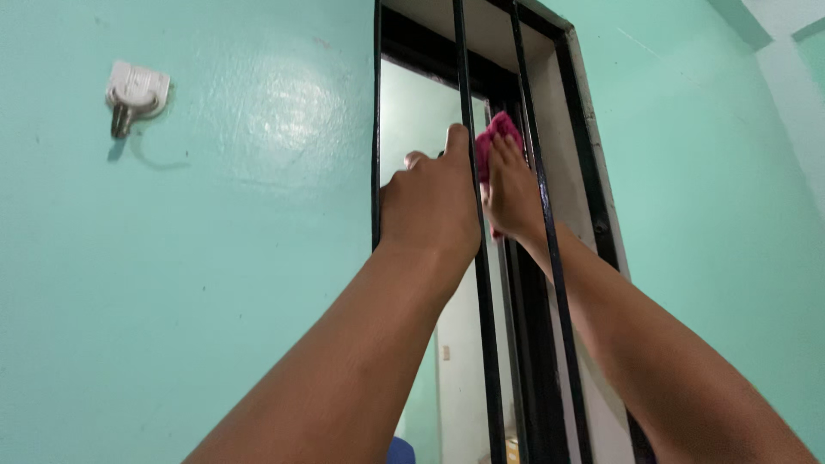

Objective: The person sprays a liquid onto a glass window pane and wipes it with a pink cloth.

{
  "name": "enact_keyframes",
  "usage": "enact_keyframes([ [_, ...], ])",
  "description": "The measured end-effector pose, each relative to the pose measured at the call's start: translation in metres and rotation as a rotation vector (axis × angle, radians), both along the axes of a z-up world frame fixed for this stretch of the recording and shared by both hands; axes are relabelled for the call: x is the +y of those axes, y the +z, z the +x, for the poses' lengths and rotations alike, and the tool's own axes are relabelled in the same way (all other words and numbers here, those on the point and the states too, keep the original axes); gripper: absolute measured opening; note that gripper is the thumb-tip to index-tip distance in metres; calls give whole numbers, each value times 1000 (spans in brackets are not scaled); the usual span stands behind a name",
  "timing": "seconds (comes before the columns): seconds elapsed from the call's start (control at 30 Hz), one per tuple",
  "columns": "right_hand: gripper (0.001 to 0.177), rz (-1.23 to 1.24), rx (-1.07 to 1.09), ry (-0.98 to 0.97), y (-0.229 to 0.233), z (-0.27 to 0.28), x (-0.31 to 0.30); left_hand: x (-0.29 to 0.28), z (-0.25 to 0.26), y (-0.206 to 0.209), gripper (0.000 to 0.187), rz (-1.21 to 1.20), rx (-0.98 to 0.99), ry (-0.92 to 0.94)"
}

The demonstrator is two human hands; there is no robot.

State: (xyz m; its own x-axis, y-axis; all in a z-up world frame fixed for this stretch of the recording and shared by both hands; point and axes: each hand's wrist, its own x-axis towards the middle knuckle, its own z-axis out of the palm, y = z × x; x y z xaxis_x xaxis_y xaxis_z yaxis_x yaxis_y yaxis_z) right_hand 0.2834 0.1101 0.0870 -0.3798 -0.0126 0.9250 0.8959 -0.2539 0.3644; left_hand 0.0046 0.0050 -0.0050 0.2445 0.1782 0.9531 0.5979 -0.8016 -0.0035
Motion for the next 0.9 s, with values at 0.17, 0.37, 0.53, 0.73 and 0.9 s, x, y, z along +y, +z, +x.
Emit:
enact_keyframes([
  [0.17, 71, -58, -76, -179, -54, -5, -17, 2, 3, 1, 73, -2, -37, -36],
  [0.37, 60, 66, 43, 44, 24, 3, 10, 2, -3, 4, 81, -18, -3, -70],
  [0.53, 38, 161, -100, 107, 111, 20, 19, 1, -10, 7, 88, -72, 59, -46],
  [0.73, 26, 91, 185, 0, 58, -2, 1, -6, -9, 6, 85, -99, 71, -44],
  [0.9, 32, -296, 385, -405, -6, -42, -55, -3, -9, 3, 89, -45, 67, 6],
])
